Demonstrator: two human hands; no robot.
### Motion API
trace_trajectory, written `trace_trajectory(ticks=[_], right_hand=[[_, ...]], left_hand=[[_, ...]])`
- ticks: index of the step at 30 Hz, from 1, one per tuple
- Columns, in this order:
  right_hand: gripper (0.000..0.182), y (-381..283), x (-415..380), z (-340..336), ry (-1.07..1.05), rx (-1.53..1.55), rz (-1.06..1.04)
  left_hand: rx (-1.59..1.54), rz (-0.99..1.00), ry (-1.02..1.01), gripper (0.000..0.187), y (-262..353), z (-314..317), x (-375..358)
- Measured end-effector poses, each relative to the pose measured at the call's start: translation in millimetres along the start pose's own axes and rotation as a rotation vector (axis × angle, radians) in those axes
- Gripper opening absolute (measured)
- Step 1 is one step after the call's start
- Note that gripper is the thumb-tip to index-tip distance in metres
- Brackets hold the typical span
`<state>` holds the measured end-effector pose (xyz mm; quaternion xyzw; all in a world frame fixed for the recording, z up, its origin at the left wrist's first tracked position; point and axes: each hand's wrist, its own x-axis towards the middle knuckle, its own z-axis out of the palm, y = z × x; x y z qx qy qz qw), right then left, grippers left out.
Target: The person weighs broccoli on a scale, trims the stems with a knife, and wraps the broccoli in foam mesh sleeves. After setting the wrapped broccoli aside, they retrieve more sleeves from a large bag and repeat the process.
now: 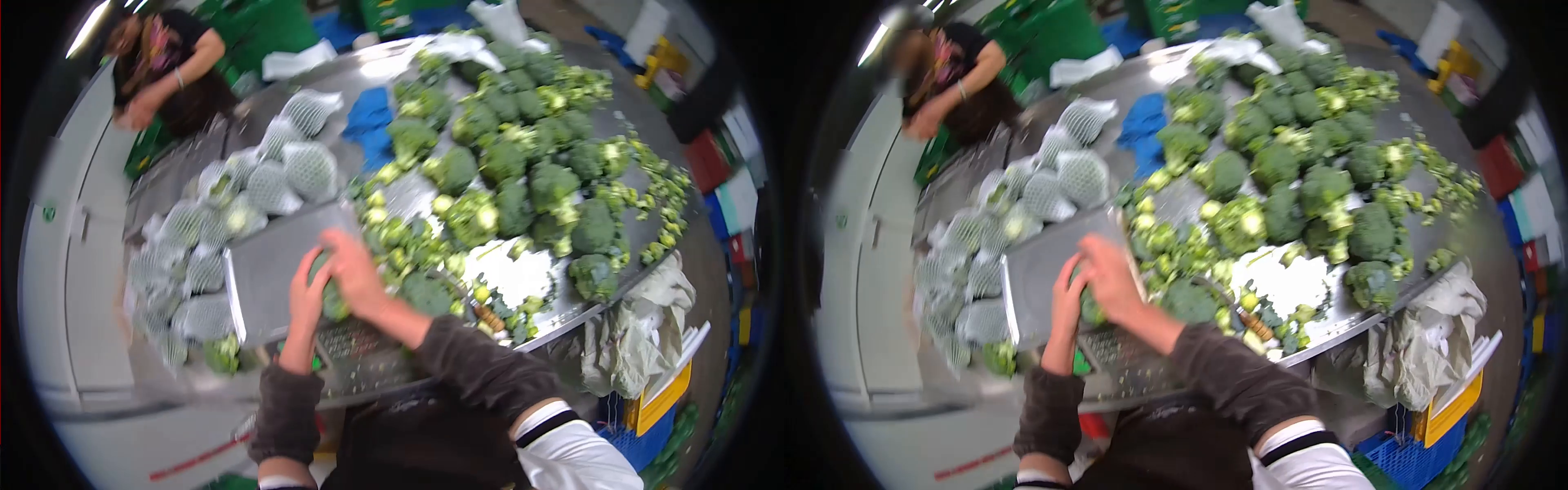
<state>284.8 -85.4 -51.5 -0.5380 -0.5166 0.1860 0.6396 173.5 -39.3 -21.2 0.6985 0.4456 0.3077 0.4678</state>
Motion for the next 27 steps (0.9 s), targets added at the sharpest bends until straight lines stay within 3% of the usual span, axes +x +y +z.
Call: trace_trajectory(ticks=[4, 7, 11, 13, 14, 17, 22, 24, 27], right_hand=[[0.033, -23, 4, 0, -0.092, -0.123, -0.011], [0.027, -29, 1, 12, 0.050, -0.140, -0.057], [0.028, -24, -1, 38, 0.146, -0.065, -0.050], [0.031, -26, 0, 49, 0.007, 0.005, -0.041], [0.031, -27, 3, 51, 0.024, -0.012, -0.034], [0.040, -29, 7, 55, -0.051, -0.027, -0.077], [0.035, -34, -36, -4, 0.073, -0.043, -0.012], [0.029, -36, -74, -47, 0.109, -0.080, 0.024], [0.027, -46, -151, -124, 0.190, -0.287, 0.204]], left_hand=[[-0.173, 0.053, 0.019, 0.034, -31, -4, 5], [-0.082, 0.183, 0.061, 0.033, -23, -13, 10], [0.056, 0.237, -0.017, 0.031, -17, -38, 13], [-0.011, 0.192, 0.078, 0.031, -36, -46, 10], [-0.020, 0.196, 0.054, 0.031, -43, -48, 10], [-0.037, 0.217, 0.228, 0.033, -61, -54, 9], [-0.025, 0.163, 0.094, 0.036, -49, -54, 2], [0.244, 0.261, 0.172, 0.037, -48, -58, 2], [0.198, 0.256, 0.219, 0.035, -45, -60, 2]])
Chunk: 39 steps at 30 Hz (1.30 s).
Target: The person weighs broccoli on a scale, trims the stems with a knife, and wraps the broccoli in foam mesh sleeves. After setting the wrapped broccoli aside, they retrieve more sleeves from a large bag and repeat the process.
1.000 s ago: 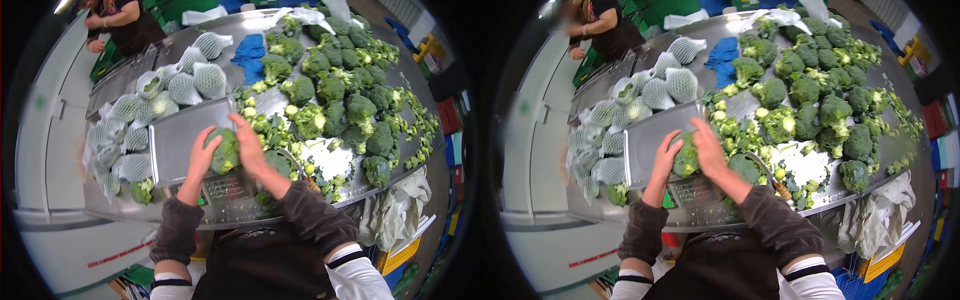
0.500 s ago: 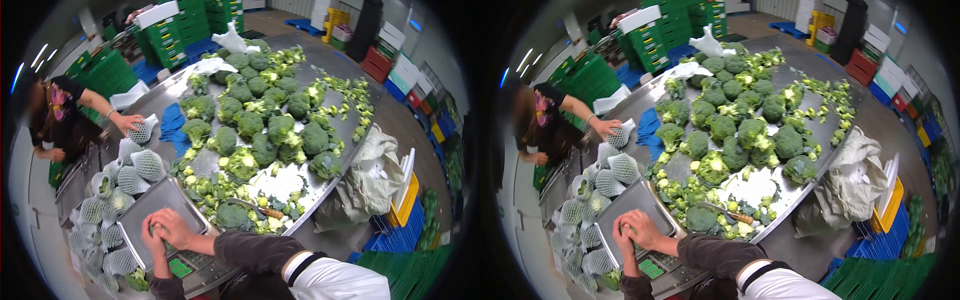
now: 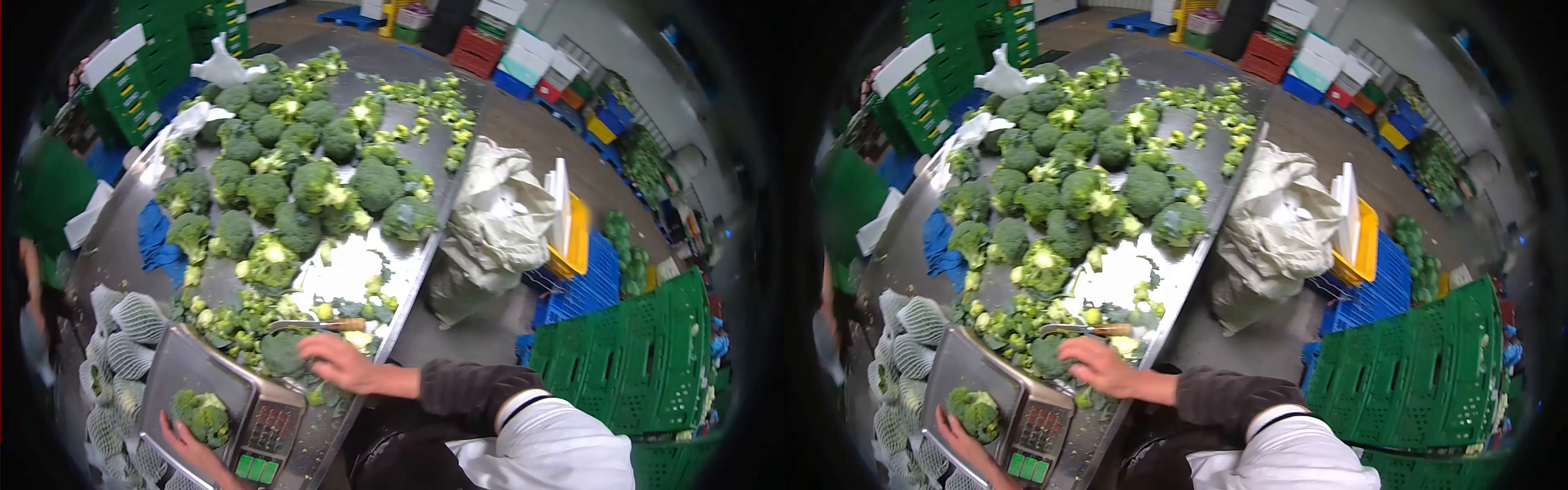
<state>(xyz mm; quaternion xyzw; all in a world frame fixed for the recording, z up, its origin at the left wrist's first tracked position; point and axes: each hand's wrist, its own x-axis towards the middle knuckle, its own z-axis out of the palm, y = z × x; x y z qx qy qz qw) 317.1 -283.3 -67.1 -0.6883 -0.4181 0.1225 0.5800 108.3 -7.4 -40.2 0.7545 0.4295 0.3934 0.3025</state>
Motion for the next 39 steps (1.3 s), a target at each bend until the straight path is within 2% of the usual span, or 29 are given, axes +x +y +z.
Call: trace_trajectory(ticks=[1, 2, 4, 6, 8, 9, 10, 11, 13, 14, 15, 16, 17, 18, 19, 20, 22, 23, 24, 25, 27, 29, 31, 35, 37, 38, 39], right_hand=[[0.026, 6, -23, -27, 0.101, -0.079, 0.068], [0.026, 3, -43, -57, 0.164, -0.030, 0.229], [0.025, 12, -84, -109, 0.318, -0.305, 0.320], [0.022, 21, -116, -153, 0.449, -0.358, 0.441], [0.022, 30, -144, -188, 0.529, -0.371, 0.617], [0.024, 45, -161, -208, 0.478, -0.474, 0.638], [0.026, 58, -172, -227, 0.445, -0.522, 0.655], [0.028, 70, -181, -246, 0.410, -0.570, 0.670], [0.031, 91, -185, -294, 0.339, -0.721, 0.618], [0.033, 104, -184, -322, 0.342, -0.784, 0.567], [0.033, 121, -181, -352, 0.357, -0.819, 0.554], [0.032, 137, -177, -384, 0.367, -0.856, 0.555], [0.031, 160, -174, -416, 0.401, -0.932, 0.471], [0.031, 175, -167, -447, 0.419, -0.957, 0.471], [0.031, 190, -160, -477, 0.431, -0.948, 0.484], [0.030, 205, -155, -502, 0.437, -0.944, 0.492], [0.030, 230, -157, -538, 0.454, -0.924, 0.518], [0.028, 240, -161, -552, 0.324, -0.971, 0.572], [0.029, 250, -168, -561, 0.190, -1.010, 0.626], [0.029, 250, -174, -563, 0.194, -0.995, 0.648], [0.033, 237, -181, -560, -0.266, -0.807, 1.024], [0.042, 231, -208, -543, -0.329, -0.755, 0.954], [0.033, 202, -215, -527, -0.350, -0.604, 1.019], [0.032, 202, -229, -523, -0.308, -0.433, 0.984], [0.038, 232, -232, -535, 0.249, -0.090, 1.112], [0.050, 252, -229, -547, 0.311, -0.079, 1.097], [0.065, 275, -223, -560, 0.380, -0.070, 1.078]], left_hand=[[-0.017, -0.007, -0.028, 0.035, 1, -3, 1], [0.013, -0.045, -0.061, 0.038, 2, -9, 4], [0.036, -0.079, -0.101, 0.041, -16, -13, 10], [0.213, 0.034, 0.064, 0.037, -42, -22, 20], [0.237, 0.004, 0.120, 0.042, 10, -28, 5], [0.259, -0.036, 0.174, 0.049, 45, -27, -9], [0.250, 0.010, 0.223, 0.041, 82, -18, -21], [0.256, 0.015, 0.232, 0.041, 106, -8, -33], [0.127, 0.221, 0.135, 0.038, 152, 19, -59], [-0.014, 0.232, 0.053, 0.034, 188, 44, -79], [-0.157, 0.221, -0.053, 0.032, 197, 65, -96], [-0.250, 0.209, -0.200, 0.034, 201, 90, -114], [-0.378, 0.109, -0.378, 0.033, 178, 120, -131], [-0.250, 0.093, -0.456, 0.032, 225, 163, -159], [-0.321, 0.036, -0.695, 0.032, 244, 197, -179], [-0.407, -0.088, -0.810, 0.029, 266, 240, -203], [-0.458, -0.165, -1.150, 0.032, 317, 317, -243], [-0.393, 0.072, -1.260, 0.031, 330, 354, -259], [-0.405, 0.216, -1.323, 0.028, 355, 386, -275], [-0.463, 0.281, -1.376, 0.029, 378, 416, -290], [-0.486, 0.283, -1.507, 0.029, 405, 468, -316], [-0.554, 0.243, -1.546, 0.033, 419, 513, -342], [-0.682, 0.012, -1.632, 0.037, 414, 557, -374], [-0.545, 0.035, -1.627, 0.045, 398, 625, -437], [-0.159, -0.349, -1.459, 0.054, 375, 649, -460], [-0.169, -0.436, -1.452, 0.061, 389, 645, -446], [-0.154, -0.430, -1.455, 0.061, 381, 653, -438]])
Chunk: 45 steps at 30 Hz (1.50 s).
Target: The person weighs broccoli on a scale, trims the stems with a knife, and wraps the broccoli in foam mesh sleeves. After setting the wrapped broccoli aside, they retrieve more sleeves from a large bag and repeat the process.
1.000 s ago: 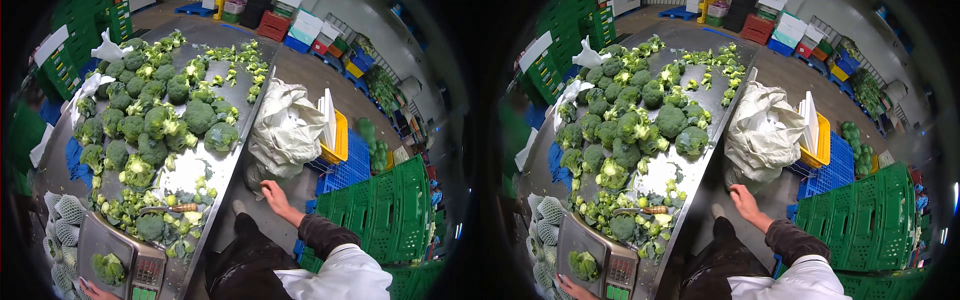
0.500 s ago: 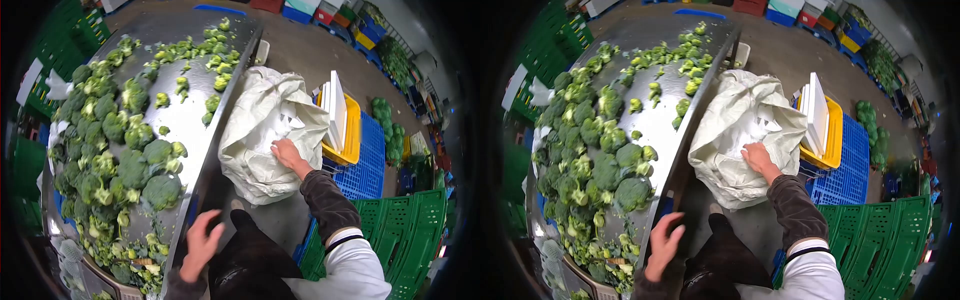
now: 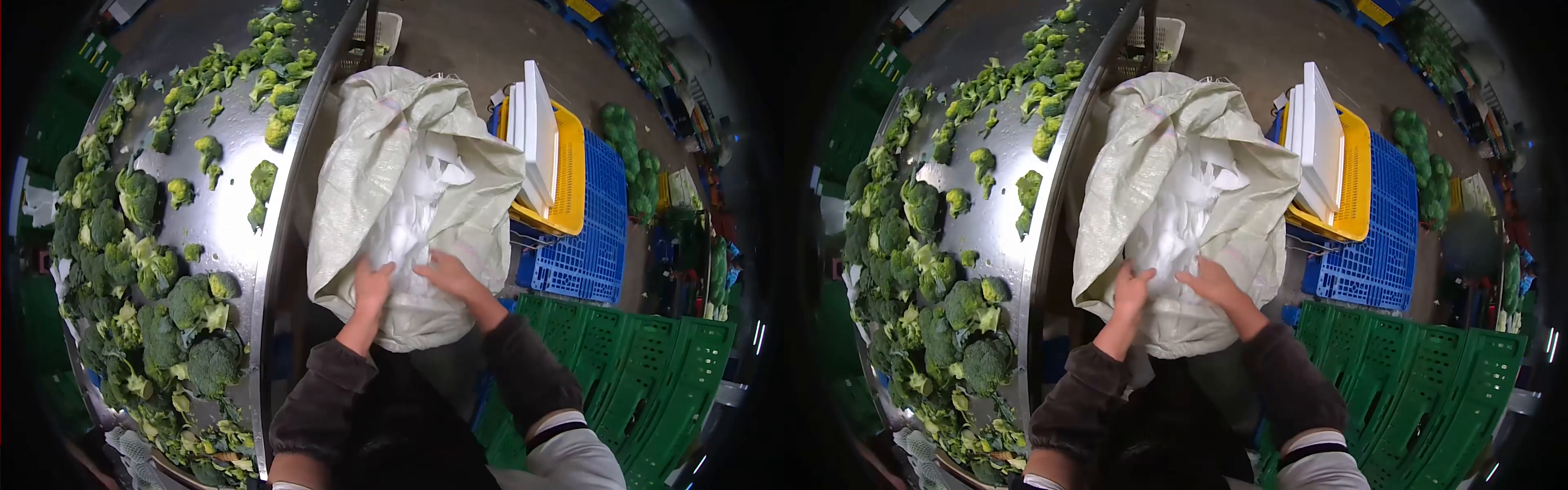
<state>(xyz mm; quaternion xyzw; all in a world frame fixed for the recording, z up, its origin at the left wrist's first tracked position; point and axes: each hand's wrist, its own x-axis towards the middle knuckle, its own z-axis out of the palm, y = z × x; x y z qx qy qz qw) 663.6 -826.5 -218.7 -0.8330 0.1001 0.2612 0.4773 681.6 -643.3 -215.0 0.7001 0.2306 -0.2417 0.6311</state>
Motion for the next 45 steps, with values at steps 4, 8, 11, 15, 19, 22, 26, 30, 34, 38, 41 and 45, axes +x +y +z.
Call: trace_trajectory(ticks=[4, 8, 11, 15, 19, 22, 26, 30, 34, 38, 41, 45], right_hand=[[0.116, -6, 77, 50, 0.166, -0.120, 0.260], [0.117, -57, 94, 73, 0.265, -0.128, 0.552], [0.108, -25, 111, 94, 0.346, -0.084, 0.501], [0.065, 61, 126, 87, 0.502, 0.072, 0.243], [0.036, 52, 55, 51, 0.575, 0.610, 0.147], [0.053, 59, 43, 45, 0.608, 0.665, 0.277], [0.075, 39, 75, 55, 0.565, 0.129, 0.068], [0.100, 6, 124, 62, 0.451, -0.239, 0.300], [0.098, 45, 144, 59, 0.353, -0.097, 0.410], [0.076, 91, 144, 55, 0.350, -0.168, 0.342], [0.050, 107, 126, 37, 0.476, -0.096, 0.247], [0.049, 132, 107, 18, 0.633, -0.172, 0.229]], left_hand=[[-0.107, -0.216, 0.075, 0.052, -11, -33, 28], [-0.208, -0.056, 0.169, 0.037, -36, -38, 34], [-0.216, -0.163, 0.156, 0.049, -37, -44, 31], [-0.358, -0.320, 0.094, 0.067, 21, -49, 13], [-0.432, -0.300, 0.048, 0.077, 23, -52, 18], [-0.393, -0.303, 0.007, 0.080, 26, -43, 24], [0.055, -0.077, -0.107, 0.080, -13, -22, 58], [0.473, 0.016, -0.019, 0.079, -35, -10, 83], [0.657, 0.020, -0.007, 0.084, -71, -10, 106], [1.085, 0.168, 0.104, 0.074, -70, 2, 102], [1.108, 0.152, 0.075, 0.072, -59, 2, 105], [1.046, 0.094, 0.039, 0.069, -47, -5, 100]])
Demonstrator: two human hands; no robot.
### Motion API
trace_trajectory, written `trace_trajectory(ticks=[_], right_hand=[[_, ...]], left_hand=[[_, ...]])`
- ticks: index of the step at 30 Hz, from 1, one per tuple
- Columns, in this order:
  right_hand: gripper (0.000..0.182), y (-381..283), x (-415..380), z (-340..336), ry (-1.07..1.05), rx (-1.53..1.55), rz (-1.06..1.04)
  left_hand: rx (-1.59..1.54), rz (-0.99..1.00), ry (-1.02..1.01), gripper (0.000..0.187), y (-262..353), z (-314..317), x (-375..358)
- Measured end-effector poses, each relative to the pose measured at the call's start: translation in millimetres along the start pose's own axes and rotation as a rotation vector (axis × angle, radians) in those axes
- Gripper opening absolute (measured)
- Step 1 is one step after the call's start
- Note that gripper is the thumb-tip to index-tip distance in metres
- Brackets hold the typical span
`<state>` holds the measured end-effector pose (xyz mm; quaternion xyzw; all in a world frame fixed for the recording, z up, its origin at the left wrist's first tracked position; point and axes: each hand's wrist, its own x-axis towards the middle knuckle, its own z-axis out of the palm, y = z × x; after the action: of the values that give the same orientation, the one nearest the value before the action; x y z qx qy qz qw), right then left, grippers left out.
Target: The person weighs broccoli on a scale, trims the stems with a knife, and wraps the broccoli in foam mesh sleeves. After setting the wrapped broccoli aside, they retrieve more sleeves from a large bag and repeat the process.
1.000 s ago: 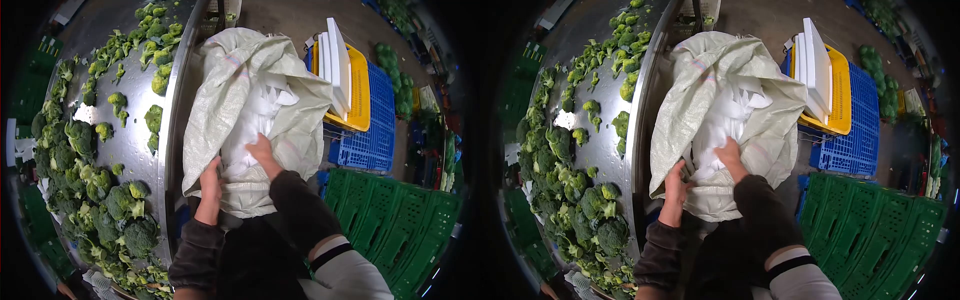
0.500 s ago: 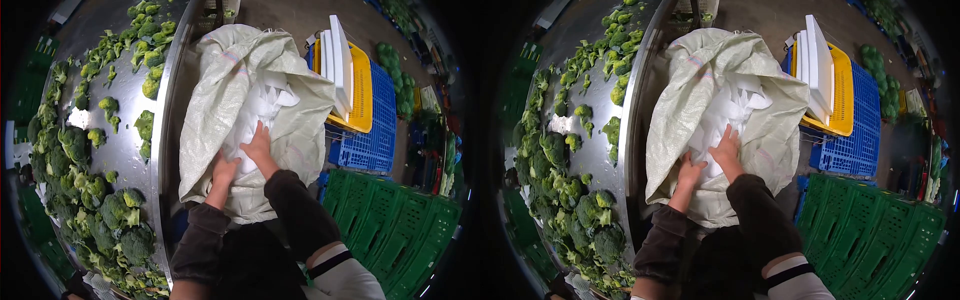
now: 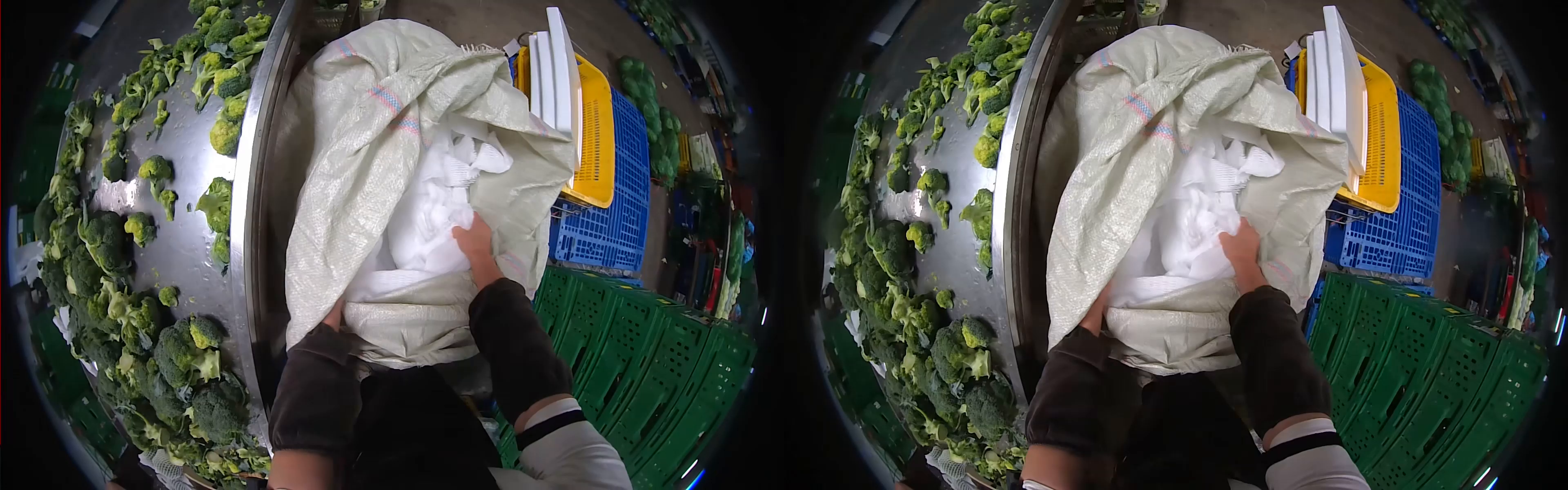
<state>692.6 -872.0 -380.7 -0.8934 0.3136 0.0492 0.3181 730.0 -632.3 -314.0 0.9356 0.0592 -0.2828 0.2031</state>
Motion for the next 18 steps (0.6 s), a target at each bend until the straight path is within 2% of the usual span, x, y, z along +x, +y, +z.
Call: trace_trajectory(ticks=[2, 6, 8, 9, 11, 12, 14, 18], right_hand=[[0.047, 0, -3, -9, 0.004, 0.055, 0.130], [0.049, -53, -27, -11, -0.117, 0.105, 0.082], [0.047, -85, -49, -9, -0.031, 0.015, -0.086], [0.047, -94, -57, -15, -0.037, 0.013, -0.085], [0.053, -111, -67, -32, -0.030, 0.043, -0.242], [0.053, -112, -69, -40, -0.025, 0.042, -0.245], [0.053, -116, -78, -58, 0.134, -0.042, -0.220], [0.054, -137, -111, -78, 0.040, 0.203, -0.298]], left_hand=[[-0.048, -0.018, -0.013, 0.068, -6, -5, -4], [-0.207, -0.061, -0.044, 0.066, -11, -25, -14], [-0.310, -0.093, -0.063, 0.065, -14, -36, -21], [-0.369, -0.115, -0.076, 0.064, -16, -43, -26], [-0.492, -0.150, -0.110, 0.063, -16, -59, -33], [-0.557, -0.170, -0.129, 0.062, -14, -66, -38], [-0.669, -0.212, -0.176, 0.061, -14, -77, -49], [-0.804, -0.251, -0.233, 0.060, -14, -71, -67]])
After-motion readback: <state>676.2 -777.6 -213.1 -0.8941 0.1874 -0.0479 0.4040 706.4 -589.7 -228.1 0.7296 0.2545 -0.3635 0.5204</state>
